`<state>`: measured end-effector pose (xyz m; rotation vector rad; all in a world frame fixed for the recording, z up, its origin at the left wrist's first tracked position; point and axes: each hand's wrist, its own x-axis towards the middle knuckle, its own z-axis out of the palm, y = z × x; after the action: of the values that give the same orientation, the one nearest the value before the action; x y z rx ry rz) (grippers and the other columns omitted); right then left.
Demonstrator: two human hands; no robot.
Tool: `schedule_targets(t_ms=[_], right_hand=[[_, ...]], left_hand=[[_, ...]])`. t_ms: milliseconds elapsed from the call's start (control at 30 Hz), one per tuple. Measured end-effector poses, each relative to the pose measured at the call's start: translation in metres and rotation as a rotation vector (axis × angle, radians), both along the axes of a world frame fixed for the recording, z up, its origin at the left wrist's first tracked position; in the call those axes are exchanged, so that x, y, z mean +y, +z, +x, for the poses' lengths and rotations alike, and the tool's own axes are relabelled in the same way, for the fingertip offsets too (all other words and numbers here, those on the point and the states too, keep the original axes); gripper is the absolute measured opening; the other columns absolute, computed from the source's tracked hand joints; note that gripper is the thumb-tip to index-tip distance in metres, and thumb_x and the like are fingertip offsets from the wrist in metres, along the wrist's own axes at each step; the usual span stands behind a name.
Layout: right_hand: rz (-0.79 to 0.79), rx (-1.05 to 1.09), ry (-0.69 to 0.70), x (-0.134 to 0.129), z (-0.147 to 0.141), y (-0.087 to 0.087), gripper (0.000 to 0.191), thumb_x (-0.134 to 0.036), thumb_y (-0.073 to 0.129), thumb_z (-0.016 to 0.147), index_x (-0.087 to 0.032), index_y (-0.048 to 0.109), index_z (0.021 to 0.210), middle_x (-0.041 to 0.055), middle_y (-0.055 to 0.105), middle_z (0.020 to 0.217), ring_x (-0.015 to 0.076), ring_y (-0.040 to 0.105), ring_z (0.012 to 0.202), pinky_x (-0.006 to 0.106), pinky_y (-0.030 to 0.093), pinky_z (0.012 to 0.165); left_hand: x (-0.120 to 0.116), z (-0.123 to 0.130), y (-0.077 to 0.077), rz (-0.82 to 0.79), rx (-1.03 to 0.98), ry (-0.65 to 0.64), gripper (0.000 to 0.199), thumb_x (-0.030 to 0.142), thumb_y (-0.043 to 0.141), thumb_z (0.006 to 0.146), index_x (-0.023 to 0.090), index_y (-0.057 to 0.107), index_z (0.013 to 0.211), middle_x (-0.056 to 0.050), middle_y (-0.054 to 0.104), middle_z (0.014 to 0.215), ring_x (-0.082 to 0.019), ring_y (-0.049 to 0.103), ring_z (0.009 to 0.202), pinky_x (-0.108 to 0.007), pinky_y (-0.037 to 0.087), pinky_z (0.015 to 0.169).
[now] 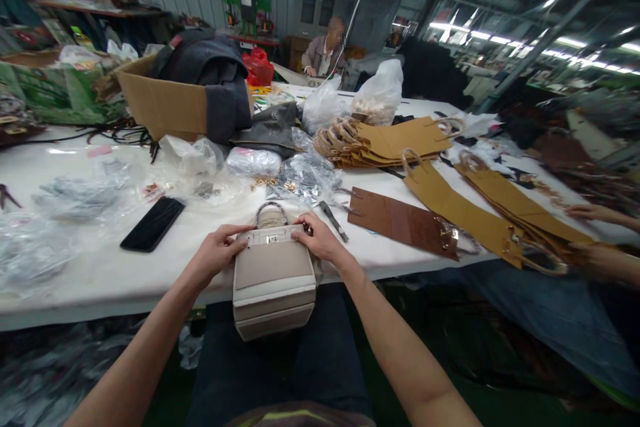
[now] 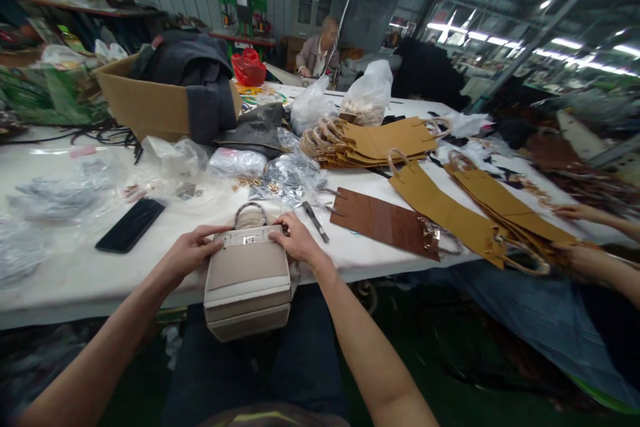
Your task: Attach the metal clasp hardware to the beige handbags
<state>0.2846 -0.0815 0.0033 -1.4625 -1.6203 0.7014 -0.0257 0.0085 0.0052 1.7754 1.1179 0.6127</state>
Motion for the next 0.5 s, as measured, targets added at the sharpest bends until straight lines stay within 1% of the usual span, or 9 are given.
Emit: schedule_targets(t_ms=[100, 167, 233, 300, 367, 400, 433, 500], right_hand=[[0.010, 0.045, 0.003, -0.004, 0.001, -0.006, 0.026, -0.031, 0.076, 0.099, -0.022, 0.075, 0.124, 0.0064, 0.070, 0.126, 0.0243, 0.065, 0.122, 0.037, 0.048, 0.109], [0.004, 0.064, 0.009, -0.006, 0.001, -0.009, 0.030, -0.033, 0.076, 0.100, -0.023, 0.077, 0.128, 0.0071, 0.069, 0.128, 0.0247, 0.065, 0.124, 0.038, 0.048, 0.112], [-0.007, 0.081, 0.008, -0.007, 0.000, -0.010, 0.034, -0.034, 0.076, 0.102, -0.025, 0.079, 0.134, 0.0073, 0.067, 0.131, 0.0247, 0.065, 0.126, 0.038, 0.049, 0.113], [-0.012, 0.097, -0.003, -0.008, -0.002, -0.011, 0.037, -0.036, 0.076, 0.103, -0.028, 0.080, 0.139, 0.0072, 0.066, 0.133, 0.0246, 0.064, 0.128, 0.038, 0.050, 0.112], [-0.016, 0.102, -0.012, -0.009, -0.003, -0.011, 0.038, -0.037, 0.075, 0.103, -0.028, 0.081, 0.139, 0.0077, 0.064, 0.135, 0.0249, 0.064, 0.129, 0.038, 0.050, 0.111], [-0.019, 0.096, -0.016, -0.009, -0.003, -0.012, 0.038, -0.037, 0.075, 0.103, -0.028, 0.081, 0.139, 0.0081, 0.064, 0.135, 0.0250, 0.064, 0.129, 0.038, 0.051, 0.111], [-0.021, 0.085, -0.018, -0.009, -0.003, -0.012, 0.038, -0.036, 0.075, 0.103, -0.028, 0.082, 0.139, 0.0085, 0.064, 0.135, 0.0251, 0.064, 0.128, 0.038, 0.050, 0.111], [-0.023, 0.062, -0.018, -0.009, -0.003, -0.012, 0.039, -0.036, 0.074, 0.103, -0.027, 0.082, 0.140, 0.0092, 0.063, 0.135, 0.0255, 0.064, 0.127, 0.039, 0.050, 0.113]], left_hand=[[0.007, 0.006, 0.002, 0.077, 0.057, 0.028, 0.055, 0.057, 0.075, 0.086, 0.021, 0.089, 0.125, -0.013, 0.081, 0.124, -0.030, 0.072, 0.092, -0.043, 0.059, 0.087], [0.012, 0.005, 0.001, 0.082, 0.070, -0.002, 0.055, 0.059, 0.077, 0.085, 0.021, 0.090, 0.122, -0.014, 0.081, 0.122, -0.029, 0.072, 0.089, -0.042, 0.060, 0.085], [0.016, 0.000, -0.002, 0.072, 0.033, -0.065, 0.058, 0.063, 0.079, 0.085, 0.022, 0.089, 0.124, -0.014, 0.081, 0.127, -0.030, 0.073, 0.096, -0.042, 0.061, 0.088], [0.015, -0.007, -0.006, 0.057, -0.032, -0.100, 0.060, 0.068, 0.079, 0.089, 0.024, 0.087, 0.130, -0.013, 0.080, 0.133, -0.032, 0.074, 0.107, -0.042, 0.061, 0.095], [0.010, -0.011, -0.008, 0.051, -0.076, -0.074, 0.061, 0.069, 0.077, 0.092, 0.024, 0.085, 0.133, -0.012, 0.079, 0.137, -0.032, 0.074, 0.114, -0.043, 0.061, 0.100], [0.006, -0.011, -0.008, 0.058, -0.083, -0.051, 0.061, 0.068, 0.077, 0.092, 0.024, 0.085, 0.132, -0.012, 0.079, 0.137, -0.032, 0.074, 0.114, -0.044, 0.062, 0.100], [0.003, -0.011, -0.006, 0.071, -0.078, -0.030, 0.060, 0.067, 0.077, 0.092, 0.023, 0.085, 0.131, -0.013, 0.079, 0.137, -0.031, 0.074, 0.113, -0.044, 0.063, 0.099], [-0.003, -0.008, 0.000, 0.067, -0.059, -0.003, 0.059, 0.064, 0.076, 0.091, 0.021, 0.085, 0.131, -0.014, 0.079, 0.136, -0.031, 0.074, 0.110, -0.044, 0.065, 0.092]])
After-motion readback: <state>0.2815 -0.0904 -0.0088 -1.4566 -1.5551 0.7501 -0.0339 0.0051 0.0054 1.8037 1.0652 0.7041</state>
